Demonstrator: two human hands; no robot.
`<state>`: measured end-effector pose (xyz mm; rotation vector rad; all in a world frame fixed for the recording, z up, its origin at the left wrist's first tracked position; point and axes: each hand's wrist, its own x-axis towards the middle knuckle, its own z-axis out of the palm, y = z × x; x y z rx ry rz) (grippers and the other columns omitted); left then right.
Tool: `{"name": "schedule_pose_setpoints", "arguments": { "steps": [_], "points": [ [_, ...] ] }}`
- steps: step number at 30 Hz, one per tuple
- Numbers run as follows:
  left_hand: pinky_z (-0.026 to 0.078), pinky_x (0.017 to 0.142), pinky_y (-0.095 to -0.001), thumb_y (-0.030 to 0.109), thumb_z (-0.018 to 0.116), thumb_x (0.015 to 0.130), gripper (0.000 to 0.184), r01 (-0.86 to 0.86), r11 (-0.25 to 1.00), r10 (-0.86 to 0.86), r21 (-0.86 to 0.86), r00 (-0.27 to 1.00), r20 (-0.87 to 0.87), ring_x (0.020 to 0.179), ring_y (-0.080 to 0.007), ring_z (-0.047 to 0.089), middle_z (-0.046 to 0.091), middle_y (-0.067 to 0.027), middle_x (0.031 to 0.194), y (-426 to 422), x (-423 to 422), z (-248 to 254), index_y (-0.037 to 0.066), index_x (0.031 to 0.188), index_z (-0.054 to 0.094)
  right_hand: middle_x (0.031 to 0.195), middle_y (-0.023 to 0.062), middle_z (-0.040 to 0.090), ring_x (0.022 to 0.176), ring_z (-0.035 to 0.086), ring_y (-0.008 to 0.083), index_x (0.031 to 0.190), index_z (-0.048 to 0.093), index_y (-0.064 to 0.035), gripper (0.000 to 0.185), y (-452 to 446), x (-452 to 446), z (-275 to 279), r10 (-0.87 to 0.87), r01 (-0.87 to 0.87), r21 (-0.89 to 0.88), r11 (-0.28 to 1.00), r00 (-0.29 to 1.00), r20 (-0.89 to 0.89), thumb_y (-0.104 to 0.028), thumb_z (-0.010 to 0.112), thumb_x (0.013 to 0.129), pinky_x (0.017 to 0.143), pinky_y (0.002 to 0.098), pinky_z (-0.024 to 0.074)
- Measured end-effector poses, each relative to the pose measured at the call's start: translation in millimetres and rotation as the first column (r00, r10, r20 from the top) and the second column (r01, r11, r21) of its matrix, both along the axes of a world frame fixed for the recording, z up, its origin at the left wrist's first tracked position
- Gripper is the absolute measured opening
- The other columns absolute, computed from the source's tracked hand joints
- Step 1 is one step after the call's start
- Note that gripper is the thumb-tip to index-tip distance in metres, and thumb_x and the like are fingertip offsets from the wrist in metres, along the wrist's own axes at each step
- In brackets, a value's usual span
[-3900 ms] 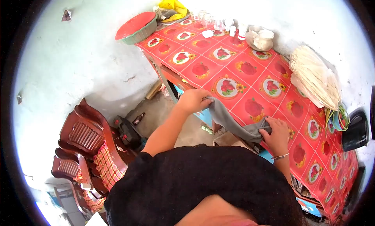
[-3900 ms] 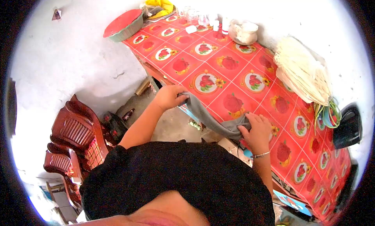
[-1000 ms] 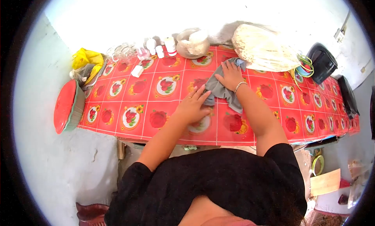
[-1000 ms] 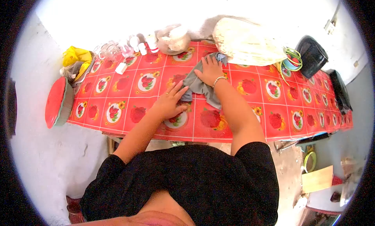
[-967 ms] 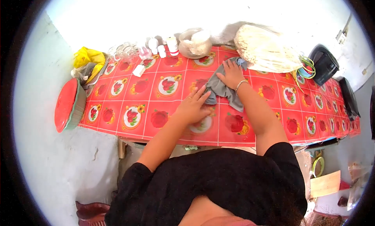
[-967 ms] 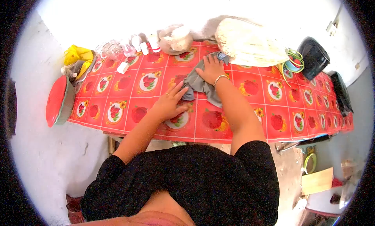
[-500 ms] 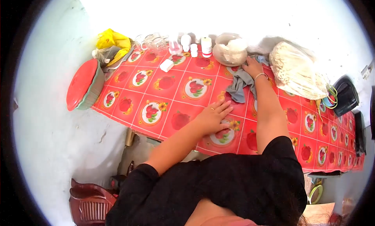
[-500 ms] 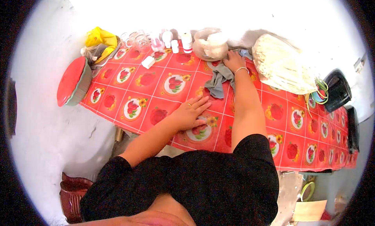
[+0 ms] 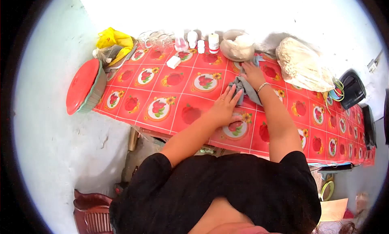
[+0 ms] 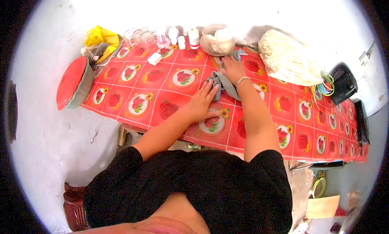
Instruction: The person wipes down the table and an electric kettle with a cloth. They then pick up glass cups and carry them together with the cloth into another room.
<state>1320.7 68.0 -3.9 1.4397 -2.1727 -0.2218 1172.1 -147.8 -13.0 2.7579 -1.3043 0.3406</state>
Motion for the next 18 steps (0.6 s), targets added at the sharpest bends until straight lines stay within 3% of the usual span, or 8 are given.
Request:
{"name": "schedule_pose_setpoints", "arguments": {
  "steps": [5,7,9,12,14,15,17,18],
  "points": [
    [0.019,0.114,-0.0482,0.051,0.08,0.062,0.112,0.001,0.995,-0.002,-0.102,1.0,-0.006,0.141,-0.0441,0.013,0.015,-0.0255,0.152,1.0,2.9,4.0,0.005,0.147,0.022,0.152,0.0037,0.031,0.14,0.028,0.0279,0.142,0.037,-0.0163,0.052,43.1,3.6,-20.0,0.089,-0.091,-0.019,0.996,0.994,-0.07,-0.026,0.045,0.092,0.111,0.0509,0.0247],
    [0.018,0.115,-0.0477,0.052,0.079,0.061,0.111,0.011,1.0,-0.011,0.004,0.995,0.098,0.141,-0.0437,0.013,0.016,-0.0239,0.152,13.4,12.3,27.1,0.006,0.146,0.025,0.153,0.0028,0.029,0.141,0.026,0.0272,0.143,0.037,-0.0163,0.052,78.0,8.5,-10.8,0.05,-0.049,0.027,0.998,0.999,-0.02,-0.023,0.044,0.092,0.112,0.0511,0.0238],
    [0.019,0.115,-0.0463,0.05,0.078,0.065,0.103,0.057,0.997,-0.052,-0.047,0.993,0.11,0.141,-0.0414,0.016,0.021,-0.0204,0.152,14.7,33.1,27.7,0.007,0.144,0.03,0.154,0.0018,0.027,0.142,0.023,0.0265,0.143,0.036,-0.0163,0.052,108.1,18.6,-14.1,0.0,-0.003,0.084,0.996,0.999,0.037,-0.021,0.043,0.092,0.112,0.0512,0.0228],
    [0.024,0.113,-0.0444,0.043,0.073,0.074,0.086,0.188,0.979,-0.184,-0.075,0.981,0.058,0.139,-0.0372,0.024,0.028,-0.0177,0.15,15.3,66.2,29.2,0.009,0.143,0.035,0.153,0.005,0.027,0.142,0.021,0.028,0.143,0.036,-0.0142,0.053,146.0,40.4,-21.4,-0.021,0.019,0.021,1.0,0.997,0.076,-0.016,0.043,0.091,0.113,0.0518,0.0211],
    [0.028,0.111,-0.0421,0.034,0.065,0.084,0.066,0.1,0.99,-0.099,0.1,0.995,-0.017,0.136,-0.0338,0.033,0.036,-0.015,0.147,27.1,81.8,39.9,0.009,0.139,0.041,0.153,0.0085,0.025,0.143,0.019,0.0302,0.143,0.036,-0.0111,0.056,188.6,60.3,-3.5,0.034,-0.03,0.036,0.999,0.992,-0.121,-0.016,0.047,0.088,0.113,0.0516,0.0191],
    [0.028,0.111,-0.0421,0.034,0.065,0.084,0.066,0.12,0.988,-0.12,0.1,0.993,-0.014,0.136,-0.0338,0.033,0.036,-0.015,0.147,29.3,89.9,36.0,0.009,0.139,0.041,0.153,0.0085,0.025,0.143,0.019,0.0302,0.143,0.036,-0.0111,0.056,209.1,71.5,4.5,0.013,-0.009,0.036,0.999,0.993,-0.118,-0.016,0.047,0.088,0.113,0.0516,0.0191],
    [0.035,0.107,-0.0414,0.039,0.06,0.087,0.06,0.16,0.974,-0.151,0.158,0.986,-0.063,0.132,-0.0344,0.038,0.044,-0.015,0.141,33.7,103.0,24.3,0.006,0.135,0.046,0.153,0.0135,0.024,0.143,0.016,0.0319,0.142,0.036,-0.0071,0.062,238.9,89.1,15.0,-0.056,0.015,0.407,0.913,0.994,0.09,-0.015,0.053,0.084,0.114,0.0507,0.0166],
    [0.034,0.107,-0.0409,0.038,0.057,0.089,0.055,0.157,0.976,-0.149,0.151,0.987,-0.061,0.133,-0.0346,0.038,0.047,-0.0158,0.139,38.7,105.3,24.0,0.006,0.133,0.049,0.153,0.0135,0.024,0.143,0.016,0.0319,0.142,0.036,-0.0071,0.062,239.2,90.6,8.2,-0.07,0.028,0.409,0.912,0.994,0.088,-0.015,0.053,0.084,0.114,0.0507,0.0166]
  ]
}}
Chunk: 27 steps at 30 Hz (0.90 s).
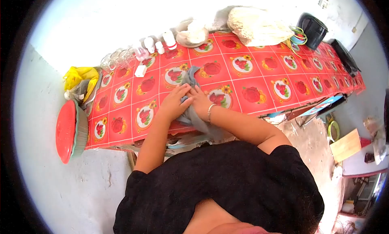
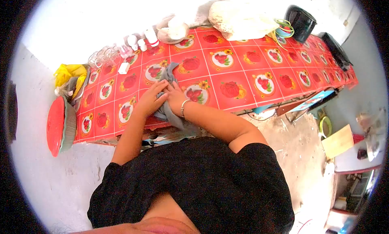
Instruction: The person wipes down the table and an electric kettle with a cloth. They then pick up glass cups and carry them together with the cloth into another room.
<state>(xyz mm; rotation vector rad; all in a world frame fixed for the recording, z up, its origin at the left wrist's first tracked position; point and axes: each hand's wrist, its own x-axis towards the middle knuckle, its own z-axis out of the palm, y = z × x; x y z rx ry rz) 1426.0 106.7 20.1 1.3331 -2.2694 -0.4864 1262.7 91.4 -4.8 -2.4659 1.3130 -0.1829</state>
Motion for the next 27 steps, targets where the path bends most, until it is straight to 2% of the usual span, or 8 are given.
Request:
{"name": "schedule_pose_setpoints", "arguments": {
  "steps": [2,10,14,16,18,20,25,27],
  "points": [
    [0.034,0.107,-0.0409,0.038,0.056,0.089,0.054,-0.011,1.0,0.011,0.004,1.0,-0.027,0.133,-0.0345,0.037,0.046,-0.0159,0.139,4.6,2.1,-1.3,0.007,0.132,0.049,0.152,0.0156,0.023,0.143,0.014,0.032,0.141,0.036,-0.0028,0.066,0.2,-0.4,-19.2,0.205,-0.185,-0.341,0.922,0.978,0.023,-0.012,0.057,0.079,0.115,0.0503,0.0153],
    [0.034,0.107,-0.0408,0.041,0.056,0.088,0.06,0.016,1.0,-0.016,-0.014,1.0,-0.018,0.133,-0.0346,0.037,0.04,-0.0173,0.143,10.2,-17.4,1.9,0.009,0.138,0.042,0.148,0.016,0.031,0.141,0.024,0.0298,0.135,0.043,-0.0004,0.059,12.7,-37.5,14.5,0.208,-0.186,-0.201,0.962,0.974,0.091,-0.008,0.057,0.078,0.115,0.0447,0.0191],
    [0.034,0.107,-0.0417,0.043,0.059,0.086,0.069,0.095,0.995,-0.095,0.004,0.994,0.061,0.133,-0.035,0.037,0.039,-0.0184,0.144,10.9,-47.4,9.3,0.009,0.142,0.036,0.134,0.0179,0.049,0.13,0.041,0.0316,0.126,0.051,-0.0011,0.043,-5.5,-99.6,8.7,0.043,-0.015,-0.36,0.933,0.997,0.068,-0.008,0.046,0.083,0.11,0.0417,0.03],
    [0.032,0.109,-0.0433,0.045,0.062,0.083,0.074,0.167,0.986,-0.164,-0.011,0.976,0.144,0.134,-0.0367,0.035,0.039,-0.0189,0.143,5.0,-57.9,-1.1,0.008,0.141,0.037,0.126,0.0189,0.055,0.125,0.045,0.0327,0.117,0.056,-0.0025,0.037,-9.3,-145.2,25.0,-0.104,0.124,-0.257,0.958,0.99,0.09,-0.007,0.046,0.083,0.105,0.0407,0.0369],
    [0.031,0.109,-0.0436,0.046,0.065,0.08,0.077,0.168,0.985,-0.156,-0.04,0.964,0.216,0.135,-0.0371,0.034,0.039,-0.0187,0.144,5.1,-68.1,5.2,0.009,0.141,0.037,0.115,0.0187,0.058,0.115,0.052,0.0342,0.109,0.058,-0.0026,0.029,-13.5,-200.3,-2.3,-0.141,0.249,-0.531,0.81,0.961,0.236,-0.007,0.045,0.083,0.097,0.0424,0.0424],
    [0.031,0.11,-0.0439,0.046,0.067,0.077,0.08,0.151,0.986,-0.124,-0.075,0.951,0.283,0.135,-0.0375,0.033,0.038,-0.0186,0.144,1.5,-79.4,7.4,0.009,0.141,0.037,0.116,0.0205,0.059,0.112,0.054,0.0367,0.112,0.058,-0.0015,0.032,-10.7,-256.1,21.1,-0.256,0.282,-0.352,0.892,0.959,0.119,-0.005,0.043,0.083,0.097,0.0427,0.0422],
    [0.03,0.11,-0.0447,0.042,0.074,0.072,0.074,0.098,0.994,-0.107,0.045,0.956,0.272,0.136,-0.0375,0.031,0.036,-0.0179,0.146,-3.4,-99.4,14.4,0.013,0.135,0.049,0.11,0.021,0.061,0.104,0.058,0.0387,0.112,0.059,-0.004,0.032,-11.2,-378.5,20.2,-0.62,0.653,-0.462,0.6,0.744,0.247,-0.008,0.04,0.086,0.091,0.0466,0.045],
    [0.03,0.11,-0.0445,0.042,0.075,0.071,0.071,0.068,0.995,-0.086,0.075,0.961,0.263,0.136,-0.0364,0.031,0.035,-0.0171,0.146,-5.8,-99.6,14.6,0.016,0.133,0.052,0.11,0.0208,0.061,0.104,0.058,0.0389,0.112,0.059,-0.0038,0.033,-26.5,-434.9,-8.0,-0.792,0.814,-0.298,0.498,0.567,0.226,-0.01,0.041,0.085,0.092,0.0477,0.0442]
  ]
}}
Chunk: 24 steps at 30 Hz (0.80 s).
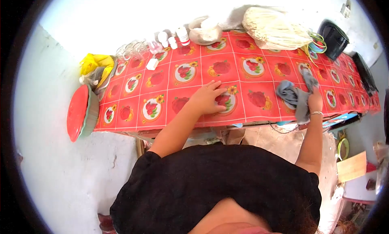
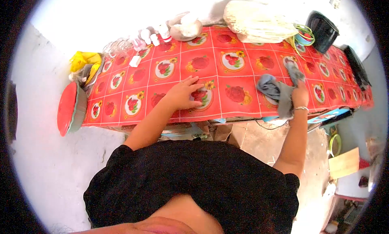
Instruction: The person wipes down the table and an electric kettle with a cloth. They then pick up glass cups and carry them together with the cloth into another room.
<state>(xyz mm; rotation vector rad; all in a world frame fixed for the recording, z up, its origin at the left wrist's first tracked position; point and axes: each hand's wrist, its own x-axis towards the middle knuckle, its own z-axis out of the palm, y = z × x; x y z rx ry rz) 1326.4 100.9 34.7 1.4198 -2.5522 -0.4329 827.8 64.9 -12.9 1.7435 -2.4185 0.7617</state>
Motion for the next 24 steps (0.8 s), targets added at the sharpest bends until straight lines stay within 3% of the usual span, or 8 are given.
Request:
{"name": "schedule_pose_setpoints", "arguments": {
  "steps": [2,6,8,10,16,18,24],
  "points": [
    [0.03,0.11,-0.0441,0.042,0.075,0.07,0.072,0.0,1.0,0.0,0.022,1.0,0.007,0.137,-0.0348,0.031,0.034,-0.0161,0.148,0.7,-1.3,3.1,0.016,0.134,0.051,0.113,0.0206,0.06,0.104,0.057,0.041,0.115,0.058,-0.004,0.034,-8.5,-21.0,-14.6,-0.08,0.08,0.014,0.997,0.997,0.001,-0.02,0.045,0.089,0.091,0.0495,0.0438],
    [0.03,0.111,-0.0438,0.043,0.075,0.07,0.073,-0.017,1.0,0.017,-0.008,1.0,-0.001,0.138,-0.0337,0.03,0.033,-0.0149,0.149,1.7,-0.1,-5.0,0.017,0.133,0.052,0.115,0.0233,0.058,0.105,0.055,0.0429,0.119,0.056,-0.0007,0.043,-8.6,23.2,7.5,-0.045,0.051,0.082,0.995,0.996,-0.074,-0.033,0.047,0.092,0.091,0.0499,0.043],
    [0.029,0.111,-0.0434,0.043,0.075,0.07,0.073,-0.002,0.999,0.003,-0.042,1.0,0.01,0.138,-0.0337,0.029,0.033,-0.0145,0.149,2.5,-0.2,-7.0,0.017,0.134,0.05,0.119,0.0261,0.055,0.109,0.051,0.0433,0.121,0.052,0.0039,0.055,-23.6,28.6,-2.5,0.112,-0.097,0.087,0.991,0.976,-0.188,-0.043,0.048,0.092,0.094,0.0493,0.041],
    [0.028,0.112,-0.0427,0.042,0.074,0.071,0.073,0.008,0.999,-0.007,-0.044,1.0,0.01,0.138,-0.0338,0.029,0.033,-0.0146,0.149,3.5,1.1,-11.2,0.018,0.135,0.05,0.121,0.0275,0.052,0.112,0.049,0.0428,0.121,0.05,0.0068,0.056,-30.2,58.6,-1.8,0.147,-0.125,0.116,0.985,0.967,-0.206,-0.041,0.048,0.093,0.097,0.0486,0.039],
    [0.029,0.112,-0.0395,0.04,0.072,0.075,0.07,0.12,0.992,-0.122,-0.046,0.992,-0.032,0.138,-0.0323,0.03,0.035,-0.0149,0.148,3.5,27.2,-15.7,0.015,0.136,0.049,0.133,0.0262,0.047,0.127,0.041,0.039,0.127,0.048,0.0043,0.05,-44.2,188.1,-13.1,0.517,-0.535,0.067,0.842,0.765,-0.384,-0.034,0.045,0.095,0.11,0.045,0.0285],
    [0.032,0.11,-0.0399,0.037,0.07,0.078,0.062,0.186,0.982,-0.187,-0.016,0.98,-0.074,0.136,-0.0298,0.034,0.041,-0.0131,0.144,5.2,48.1,-18.2,0.013,0.132,0.053,0.137,0.0254,0.044,0.13,0.038,0.0394,0.13,0.046,0.0049,0.055,-37.6,250.6,6.6,0.623,-0.615,0.121,0.779,0.739,-0.256,-0.037,0.046,0.095,0.111,0.0446,0.0267],
    [0.035,0.107,-0.0417,0.032,0.069,0.08,0.05,0.035,0.999,-0.034,0.031,0.999,-0.034,0.133,-0.0291,0.039,0.046,-0.0118,0.14,14.2,154.0,-0.5,0.01,0.124,0.058,0.14,0.0232,0.042,0.133,0.035,0.0392,0.132,0.045,0.005,0.063,-33.0,402.5,7.0,0.702,-0.696,0.124,0.707,0.669,-0.246,-0.043,0.048,0.092,0.112,0.0426,0.0245]
  ]
}}
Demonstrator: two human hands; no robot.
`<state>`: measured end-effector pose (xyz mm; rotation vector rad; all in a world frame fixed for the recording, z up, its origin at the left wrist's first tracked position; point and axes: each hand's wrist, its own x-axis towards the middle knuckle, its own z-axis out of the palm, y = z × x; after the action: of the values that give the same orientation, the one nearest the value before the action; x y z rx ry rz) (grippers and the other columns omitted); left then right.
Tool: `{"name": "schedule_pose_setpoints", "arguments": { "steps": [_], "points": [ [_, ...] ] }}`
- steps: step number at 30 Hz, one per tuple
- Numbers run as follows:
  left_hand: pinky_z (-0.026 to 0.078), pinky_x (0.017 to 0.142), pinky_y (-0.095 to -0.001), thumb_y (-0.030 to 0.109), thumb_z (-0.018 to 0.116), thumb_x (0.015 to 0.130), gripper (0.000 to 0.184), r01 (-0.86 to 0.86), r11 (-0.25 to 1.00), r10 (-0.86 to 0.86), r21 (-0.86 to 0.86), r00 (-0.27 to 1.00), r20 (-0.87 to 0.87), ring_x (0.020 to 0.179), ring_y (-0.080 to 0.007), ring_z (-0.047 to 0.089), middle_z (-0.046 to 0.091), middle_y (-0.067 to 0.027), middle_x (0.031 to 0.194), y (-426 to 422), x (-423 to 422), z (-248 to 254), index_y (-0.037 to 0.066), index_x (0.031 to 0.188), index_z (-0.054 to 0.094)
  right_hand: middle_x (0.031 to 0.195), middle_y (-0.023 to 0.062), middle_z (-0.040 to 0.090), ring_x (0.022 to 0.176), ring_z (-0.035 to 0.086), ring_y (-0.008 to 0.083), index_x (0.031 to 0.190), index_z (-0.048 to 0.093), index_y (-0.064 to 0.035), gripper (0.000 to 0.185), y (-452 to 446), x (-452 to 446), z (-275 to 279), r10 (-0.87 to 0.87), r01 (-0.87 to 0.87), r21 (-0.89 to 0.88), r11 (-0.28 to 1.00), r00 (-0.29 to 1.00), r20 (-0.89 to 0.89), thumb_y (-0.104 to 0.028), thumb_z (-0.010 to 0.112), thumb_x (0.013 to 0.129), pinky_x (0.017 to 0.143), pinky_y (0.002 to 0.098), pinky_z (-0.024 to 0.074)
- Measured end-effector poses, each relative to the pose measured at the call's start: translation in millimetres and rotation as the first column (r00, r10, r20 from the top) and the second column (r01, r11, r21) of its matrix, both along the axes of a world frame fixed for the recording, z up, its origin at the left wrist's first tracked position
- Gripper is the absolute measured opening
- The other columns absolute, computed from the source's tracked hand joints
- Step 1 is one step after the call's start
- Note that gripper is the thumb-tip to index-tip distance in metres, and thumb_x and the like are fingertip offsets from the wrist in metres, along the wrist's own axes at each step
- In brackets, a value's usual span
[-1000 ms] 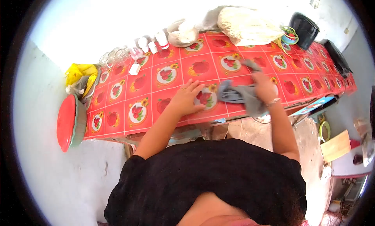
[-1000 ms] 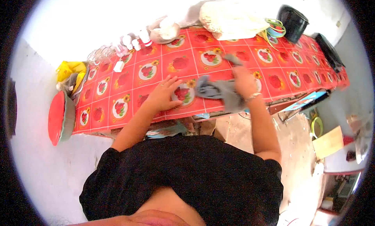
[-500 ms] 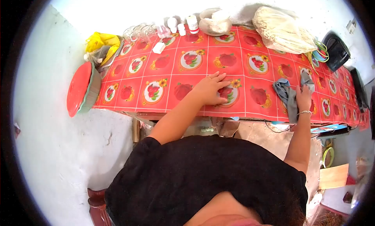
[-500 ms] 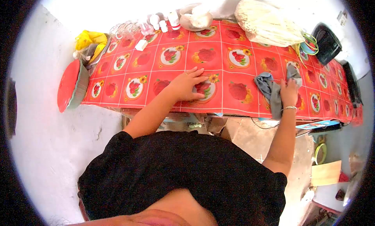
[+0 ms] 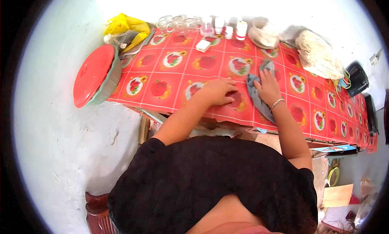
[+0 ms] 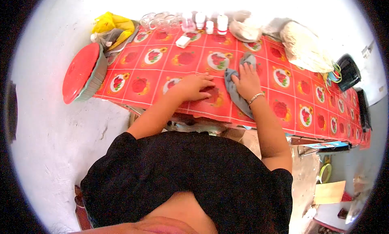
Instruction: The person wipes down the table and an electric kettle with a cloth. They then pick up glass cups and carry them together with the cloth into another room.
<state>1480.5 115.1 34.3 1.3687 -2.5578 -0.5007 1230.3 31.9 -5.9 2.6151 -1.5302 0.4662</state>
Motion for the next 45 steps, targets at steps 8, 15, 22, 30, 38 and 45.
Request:
{"name": "schedule_pose_setpoints", "arguments": {
  "steps": [8,15,22,30,38,45],
  "points": [
    [0.041,0.102,-0.04,0.021,0.063,0.079,0.031,-0.223,0.966,0.202,-0.131,0.967,-0.158,0.117,-0.0284,0.054,0.061,-0.0126,0.119,11.2,140.9,-13.6,0.008,0.107,0.065,0.144,0.0204,0.038,0.136,0.031,0.0348,0.136,0.042,0.0018,0.065,44.6,195.9,6.0,0.232,-0.23,0.078,0.97,0.972,-0.023,-0.045,0.044,0.092,0.113,0.0423,0.0221],
    [0.047,0.092,-0.0384,0.02,0.064,0.081,0.02,-0.377,0.905,0.334,-0.196,0.916,-0.222,0.104,-0.0292,0.06,0.065,-0.0149,0.106,50.7,252.0,-8.4,0.003,0.091,0.067,0.148,0.0196,0.032,0.14,0.024,0.0342,0.14,0.038,0.001,0.07,101.9,310.0,13.9,0.398,-0.401,0.212,0.891,0.916,0.058,-0.048,0.043,0.091,0.115,0.0444,0.016],
    [0.049,0.08,-0.0349,0.025,0.064,0.084,0.027,-0.555,0.83,0.55,0.049,0.801,-0.239,0.092,-0.0265,0.064,0.067,-0.0144,0.096,84.9,287.0,-9.6,0.003,0.099,0.068,0.131,0.0188,0.051,0.13,0.039,0.034,0.119,0.058,0.0031,0.055,140.9,367.4,7.8,0.562,-0.57,0.188,0.8,0.821,0.099,-0.04,0.054,0.085,0.11,0.0432,0.0273],
    [0.048,0.076,-0.0318,0.026,0.06,0.087,0.032,-0.518,0.85,0.514,0.092,0.779,-0.359,0.084,-0.0194,0.065,0.068,-0.0127,0.093,71.3,283.9,-0.8,0.003,0.108,0.064,0.093,0.0138,0.067,0.088,0.063,0.0336,0.101,0.064,0.0009,0.032,117.6,340.5,18.8,0.16,-0.488,0.332,0.807,0.723,0.672,-0.027,0.054,0.088,0.081,0.0388,0.0484],
    [0.048,0.075,-0.0376,0.029,0.068,0.08,0.044,-0.108,0.994,0.111,0.029,0.908,-0.405,0.083,-0.0286,0.064,0.066,-0.0174,0.09,28.1,182.5,28.2,-0.001,0.111,0.059,0.085,0.0035,0.065,0.075,0.059,0.0097,0.106,0.061,0.0005,0.025,101.5,256.9,86.3,-0.439,-0.485,0.287,0.826,-0.235,0.867,-0.02,0.052,0.096,0.066,0.0275,0.0485],
    [0.046,0.075,-0.0476,0.02,0.054,0.088,0.029,-0.065,0.959,-0.019,-0.274,0.956,-0.294,0.089,-0.0422,0.058,0.062,-0.0226,0.092,1.4,107.0,50.7,0.006,0.114,0.059,0.089,0.0005,0.066,0.079,0.06,0.0072,0.1,0.063,-0.0006,0.018,107.9,174.7,107.2,-0.193,-0.373,0.11,0.921,-0.191,0.962,-0.016,0.057,0.094,0.072,0.0241,0.049]
  ]
}}
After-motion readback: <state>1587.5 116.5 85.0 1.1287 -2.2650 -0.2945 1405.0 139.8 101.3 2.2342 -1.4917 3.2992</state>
